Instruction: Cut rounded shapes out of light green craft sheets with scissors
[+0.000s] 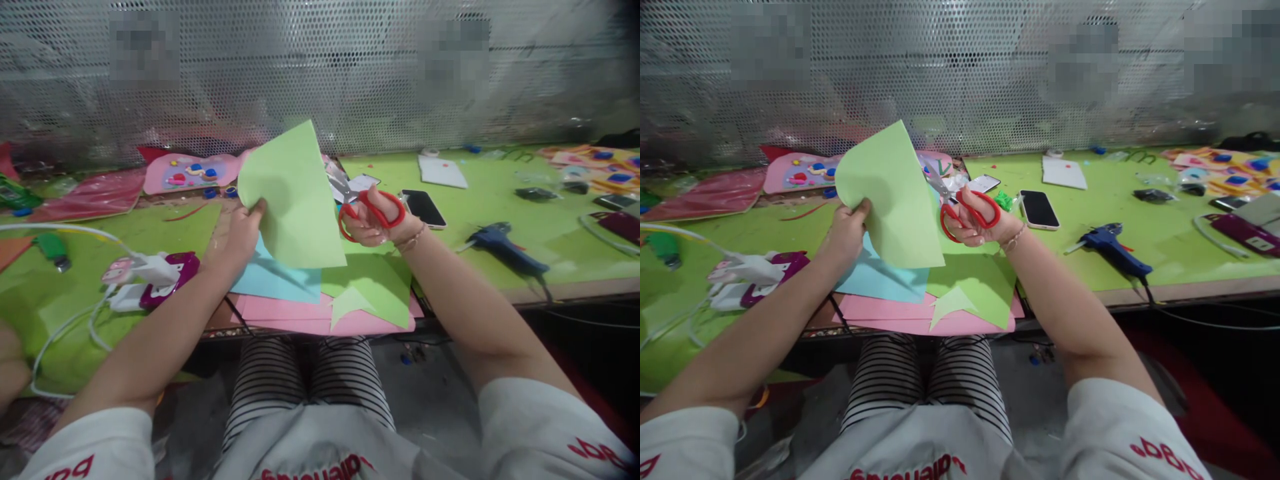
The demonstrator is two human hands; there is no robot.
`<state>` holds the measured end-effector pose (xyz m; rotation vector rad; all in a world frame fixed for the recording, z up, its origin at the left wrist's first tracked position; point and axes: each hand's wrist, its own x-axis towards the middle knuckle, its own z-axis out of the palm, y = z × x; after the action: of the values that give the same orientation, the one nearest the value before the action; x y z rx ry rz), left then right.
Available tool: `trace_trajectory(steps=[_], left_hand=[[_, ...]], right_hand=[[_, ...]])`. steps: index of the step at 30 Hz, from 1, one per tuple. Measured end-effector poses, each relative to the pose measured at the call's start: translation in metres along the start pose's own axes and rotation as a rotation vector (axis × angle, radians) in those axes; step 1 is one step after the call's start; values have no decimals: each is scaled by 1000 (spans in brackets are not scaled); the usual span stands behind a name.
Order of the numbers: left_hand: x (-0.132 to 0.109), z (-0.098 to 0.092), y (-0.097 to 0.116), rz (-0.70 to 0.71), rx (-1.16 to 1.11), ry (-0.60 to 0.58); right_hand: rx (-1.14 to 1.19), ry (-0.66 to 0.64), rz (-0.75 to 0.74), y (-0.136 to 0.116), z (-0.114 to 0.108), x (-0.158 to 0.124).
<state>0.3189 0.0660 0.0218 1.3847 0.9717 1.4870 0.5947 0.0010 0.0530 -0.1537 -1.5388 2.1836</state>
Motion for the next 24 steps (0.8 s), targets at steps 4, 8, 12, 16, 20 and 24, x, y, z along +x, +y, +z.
trace_trajectory(steps=[4, 8, 12, 16, 20, 24], left_hand=[[-11, 4, 16, -97, -98, -45], [-18, 8, 28, -169, -126, -82], [-19, 8, 30, -204, -117, -126], [-16, 8, 24, -248, -203, -208], [-14, 9, 21, -272, -335, -264], [-15, 7, 26, -356, -385, -351]], right_hand=[[76, 57, -3, 0, 5, 5], [133, 121, 12, -1, 8, 6], [137, 95, 3, -3, 7, 6], [113, 77, -31, -4, 6, 6], [76, 37, -80, 1, 7, 9], [-79, 191, -178, 8, 6, 10]])
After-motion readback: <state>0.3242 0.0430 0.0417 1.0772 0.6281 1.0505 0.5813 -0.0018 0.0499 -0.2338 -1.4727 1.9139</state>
